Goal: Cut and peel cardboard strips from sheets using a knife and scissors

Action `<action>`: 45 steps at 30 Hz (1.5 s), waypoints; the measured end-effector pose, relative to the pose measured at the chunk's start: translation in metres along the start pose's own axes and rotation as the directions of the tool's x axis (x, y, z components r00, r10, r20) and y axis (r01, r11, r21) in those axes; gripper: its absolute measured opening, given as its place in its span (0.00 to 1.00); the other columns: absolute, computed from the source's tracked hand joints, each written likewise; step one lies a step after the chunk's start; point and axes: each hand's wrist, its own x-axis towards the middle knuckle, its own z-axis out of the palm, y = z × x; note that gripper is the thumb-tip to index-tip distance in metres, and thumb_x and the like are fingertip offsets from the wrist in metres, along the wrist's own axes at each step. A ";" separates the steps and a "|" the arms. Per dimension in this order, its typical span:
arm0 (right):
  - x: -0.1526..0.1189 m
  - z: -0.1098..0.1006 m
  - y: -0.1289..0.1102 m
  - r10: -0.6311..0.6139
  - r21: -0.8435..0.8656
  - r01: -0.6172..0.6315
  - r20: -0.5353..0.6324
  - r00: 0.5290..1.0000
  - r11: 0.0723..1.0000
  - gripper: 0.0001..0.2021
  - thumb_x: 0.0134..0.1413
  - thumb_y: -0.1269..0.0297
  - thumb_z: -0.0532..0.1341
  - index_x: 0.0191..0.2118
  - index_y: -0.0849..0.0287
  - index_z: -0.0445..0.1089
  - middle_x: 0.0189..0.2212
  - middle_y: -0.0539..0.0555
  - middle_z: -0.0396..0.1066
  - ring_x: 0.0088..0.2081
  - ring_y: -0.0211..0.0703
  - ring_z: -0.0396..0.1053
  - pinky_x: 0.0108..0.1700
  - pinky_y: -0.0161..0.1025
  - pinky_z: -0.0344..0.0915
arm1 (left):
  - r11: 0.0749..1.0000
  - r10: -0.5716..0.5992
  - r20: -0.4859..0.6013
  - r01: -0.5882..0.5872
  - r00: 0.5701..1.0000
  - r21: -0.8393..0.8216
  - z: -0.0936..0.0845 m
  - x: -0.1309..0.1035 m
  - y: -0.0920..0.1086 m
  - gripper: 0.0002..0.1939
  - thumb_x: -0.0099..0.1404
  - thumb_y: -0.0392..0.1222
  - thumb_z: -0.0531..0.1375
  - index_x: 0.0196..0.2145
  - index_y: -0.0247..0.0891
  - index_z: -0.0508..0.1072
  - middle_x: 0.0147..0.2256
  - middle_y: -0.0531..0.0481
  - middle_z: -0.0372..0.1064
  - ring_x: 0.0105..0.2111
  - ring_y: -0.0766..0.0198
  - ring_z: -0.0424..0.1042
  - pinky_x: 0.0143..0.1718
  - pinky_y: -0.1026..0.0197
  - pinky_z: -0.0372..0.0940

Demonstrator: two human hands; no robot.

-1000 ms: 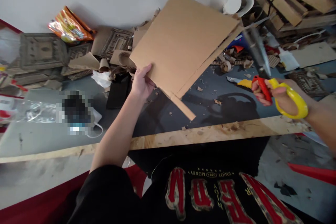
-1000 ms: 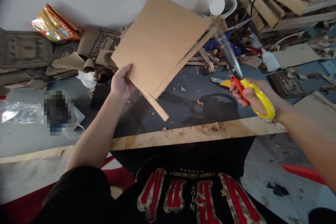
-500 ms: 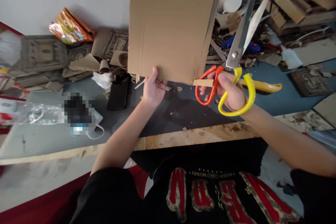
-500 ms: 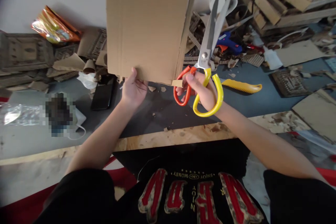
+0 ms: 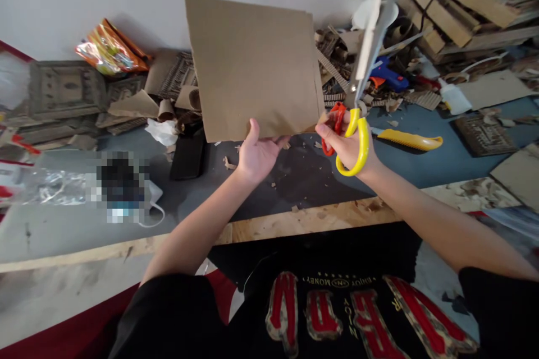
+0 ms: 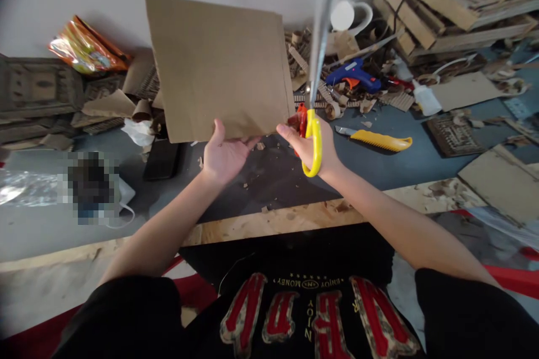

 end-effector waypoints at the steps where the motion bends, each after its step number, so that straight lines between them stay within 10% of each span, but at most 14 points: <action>1: 0.000 0.000 0.001 -0.039 -0.061 0.039 -0.003 0.999 0.997 0.19 0.49 0.45 0.66 0.37 0.54 0.67 0.29 0.52 0.68 0.32 0.43 0.68 0.37 0.43 0.66 | 0.999 -0.047 0.066 0.046 0.997 0.018 0.000 -0.003 -0.002 0.21 0.68 0.57 0.56 0.50 0.41 0.73 0.52 0.45 0.73 0.57 0.53 0.69 0.57 0.50 0.68; 10: -0.001 0.019 0.015 -0.064 -0.103 0.102 0.321 0.945 0.989 0.19 0.46 0.58 0.68 0.45 0.57 0.70 0.41 0.55 0.74 0.41 0.46 0.71 0.46 0.44 0.68 | 0.997 -0.046 0.044 0.043 0.998 0.069 0.000 -0.013 -0.044 0.21 0.48 0.53 0.73 0.36 0.39 0.78 0.43 0.45 0.78 0.52 0.49 0.74 0.55 0.50 0.68; 18: 0.001 0.013 0.008 -0.052 0.068 0.023 0.458 0.887 0.997 0.17 0.42 0.58 0.69 0.39 0.58 0.71 0.29 0.49 0.69 0.32 0.39 0.66 0.38 0.40 0.66 | 0.981 0.016 -0.016 -0.013 1.000 0.191 -0.005 -0.008 -0.041 0.20 0.43 0.42 0.76 0.35 0.35 0.78 0.34 0.44 0.79 0.39 0.51 0.79 0.49 0.48 0.73; 25: 0.002 0.002 0.001 0.088 0.271 -0.112 0.099 0.991 0.956 0.26 0.35 0.46 0.73 0.34 0.55 0.64 0.24 0.44 0.58 0.22 0.30 0.53 0.22 0.33 0.53 | 0.988 0.123 -0.167 -0.106 0.978 0.111 -0.002 0.000 -0.026 0.07 0.55 0.29 0.67 0.32 0.36 0.76 0.33 0.49 0.79 0.42 0.57 0.79 0.49 0.53 0.74; 29: 0.011 -0.018 0.003 0.251 0.377 -0.265 0.086 0.964 0.888 0.34 0.32 0.30 0.66 0.34 0.53 0.59 0.23 0.42 0.54 0.17 0.27 0.48 0.17 0.32 0.52 | 0.987 0.160 -0.282 -0.160 0.946 0.023 -0.008 0.014 -0.002 0.12 0.64 0.26 0.58 0.25 0.35 0.74 0.30 0.51 0.78 0.46 0.63 0.78 0.51 0.62 0.73; 38: -0.013 -0.011 -0.005 0.355 -0.082 -0.356 0.433 0.829 0.931 0.36 0.42 0.23 0.52 0.36 0.55 0.61 0.26 0.47 0.59 0.16 0.29 0.52 0.17 0.37 0.66 | 0.982 0.108 -0.341 -0.153 0.934 -0.108 -0.015 0.020 0.007 0.11 0.71 0.33 0.55 0.35 0.38 0.77 0.38 0.52 0.79 0.57 0.63 0.69 0.52 0.68 0.72; 45: -0.019 -0.004 -0.023 0.299 -0.322 -0.159 0.454 0.839 0.933 0.34 0.47 0.24 0.49 0.32 0.57 0.59 0.28 0.49 0.63 0.17 0.32 0.63 0.17 0.33 0.63 | 0.966 0.062 -0.435 -0.163 0.898 -0.199 0.003 0.010 0.013 0.14 0.71 0.31 0.53 0.31 0.36 0.76 0.39 0.51 0.79 0.58 0.64 0.68 0.56 0.70 0.67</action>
